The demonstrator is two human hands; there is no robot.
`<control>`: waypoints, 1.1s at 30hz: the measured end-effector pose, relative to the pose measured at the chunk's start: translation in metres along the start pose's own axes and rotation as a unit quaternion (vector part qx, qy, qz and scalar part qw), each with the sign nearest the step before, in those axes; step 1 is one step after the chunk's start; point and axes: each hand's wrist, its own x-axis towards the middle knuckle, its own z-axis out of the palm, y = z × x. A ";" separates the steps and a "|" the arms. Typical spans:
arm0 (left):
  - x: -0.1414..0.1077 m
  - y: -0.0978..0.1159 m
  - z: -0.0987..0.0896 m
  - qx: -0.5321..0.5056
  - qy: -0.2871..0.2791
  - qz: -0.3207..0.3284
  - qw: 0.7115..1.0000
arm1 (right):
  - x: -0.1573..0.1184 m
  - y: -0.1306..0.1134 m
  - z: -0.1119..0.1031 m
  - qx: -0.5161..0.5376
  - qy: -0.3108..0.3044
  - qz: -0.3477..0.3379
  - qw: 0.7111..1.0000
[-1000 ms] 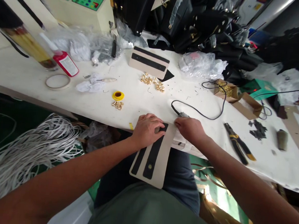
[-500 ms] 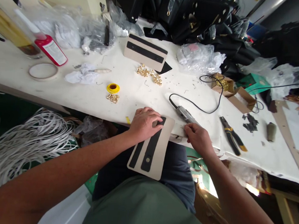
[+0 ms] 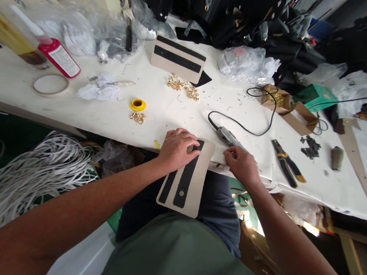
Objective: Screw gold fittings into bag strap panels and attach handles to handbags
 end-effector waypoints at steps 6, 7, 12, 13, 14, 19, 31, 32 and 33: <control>0.001 0.000 0.000 0.002 0.004 0.004 1.000 | -0.002 0.004 0.003 -0.004 0.022 -0.040 0.999; 0.001 0.000 0.001 0.002 0.004 0.005 1.000 | -0.002 0.004 0.002 -0.014 0.022 -0.049 0.998; 0.001 0.001 0.000 -0.001 0.005 0.003 1.000 | 0.003 0.005 0.002 -0.055 0.031 -0.093 0.994; 0.001 0.002 0.000 -0.001 0.005 0.002 1.000 | 0.003 0.005 0.003 -0.070 0.036 -0.098 0.992; 0.000 0.002 0.000 -0.001 0.007 0.002 1.000 | 0.003 0.005 0.005 -0.088 0.044 -0.101 0.990; -0.001 0.000 0.001 0.004 0.010 0.008 1.000 | -0.003 0.007 0.010 -0.136 0.078 -0.103 0.982; -0.001 0.001 0.001 0.007 0.010 0.010 1.000 | -0.002 0.005 0.005 -0.102 0.035 -0.066 0.992; -0.001 0.000 0.001 0.007 0.010 0.010 1.000 | -0.002 0.005 0.005 -0.106 0.035 -0.069 0.991; -0.001 0.000 0.001 0.007 0.009 0.010 1.000 | -0.002 0.005 0.004 -0.109 0.035 -0.070 0.991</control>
